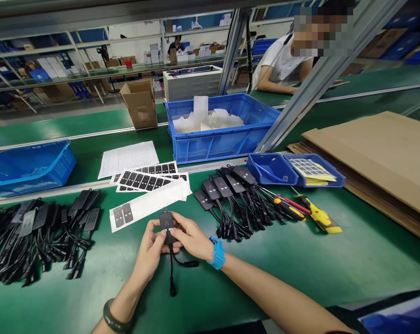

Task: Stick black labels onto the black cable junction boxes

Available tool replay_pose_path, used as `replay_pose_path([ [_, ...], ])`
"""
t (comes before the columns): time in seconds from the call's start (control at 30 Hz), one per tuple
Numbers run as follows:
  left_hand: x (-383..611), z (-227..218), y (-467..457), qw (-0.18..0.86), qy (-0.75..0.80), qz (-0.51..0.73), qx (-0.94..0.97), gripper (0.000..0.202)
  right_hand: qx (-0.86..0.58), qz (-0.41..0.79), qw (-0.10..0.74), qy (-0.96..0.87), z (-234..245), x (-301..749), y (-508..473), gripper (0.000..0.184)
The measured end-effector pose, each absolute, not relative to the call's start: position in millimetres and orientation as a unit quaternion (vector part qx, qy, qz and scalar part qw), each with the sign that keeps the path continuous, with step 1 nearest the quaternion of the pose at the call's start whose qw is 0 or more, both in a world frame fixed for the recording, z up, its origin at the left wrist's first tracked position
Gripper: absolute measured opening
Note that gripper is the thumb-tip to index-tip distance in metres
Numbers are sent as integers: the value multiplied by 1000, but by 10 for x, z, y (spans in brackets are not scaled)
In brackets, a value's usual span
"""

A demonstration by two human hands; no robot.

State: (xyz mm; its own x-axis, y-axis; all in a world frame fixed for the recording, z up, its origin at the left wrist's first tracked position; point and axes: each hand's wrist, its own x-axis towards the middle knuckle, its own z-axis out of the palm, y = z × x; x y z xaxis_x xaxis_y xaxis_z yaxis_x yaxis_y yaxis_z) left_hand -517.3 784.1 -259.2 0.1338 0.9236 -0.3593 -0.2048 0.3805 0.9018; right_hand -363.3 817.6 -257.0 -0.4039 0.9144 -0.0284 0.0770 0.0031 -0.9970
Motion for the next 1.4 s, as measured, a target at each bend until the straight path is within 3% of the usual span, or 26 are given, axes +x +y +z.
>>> replay_pose_path([
  [0.2, -5150, -2590, 7850, 659, 505, 429, 357, 46, -427, 513, 367, -647, -2601, -3683, 8134, 38],
  [0.33, -5158, -2535, 7864, 662, 491, 453, 341, 54, -443, 394, 330, -734, -2618, -3701, 8101, 80],
  [0.43, -5242, -2566, 7903, 624, 488, 424, 440, 47, -486, 279, 261, -786, -2598, -3548, 8193, 85],
  [0.57, -5427, -2742, 7996, 333, 566, 323, 681, 27, -616, 95, 164, -764, -2400, -3047, 8479, 74],
  [0.7, -5525, -2861, 8068, 40, 602, 199, 772, 30, -683, -38, 133, -717, -2129, -2765, 8770, 59],
  [0.8, -5549, -2793, 8095, -68, 657, 88, 746, 41, -609, 10, 151, -778, -2068, -3036, 8919, 46],
  [0.97, -5739, -2592, 8137, -97, 735, 38, 670, 36, -426, 221, 168, -861, -2293, -4051, 9131, 29],
  [1.17, -5922, -2558, 8201, -82, 774, 22, 627, 28, -380, 244, 203, -869, -2699, -4859, 9283, 23],
  [1.27, -5921, -2517, 8221, -79, 785, 22, 614, 26, -357, 249, 233, -870, -2830, -4915, 9248, 12],
  [1.4, -6001, -2380, 8240, -87, 803, 31, 588, 31, -313, 295, 336, -838, -2805, -4652, 9056, 5],
])
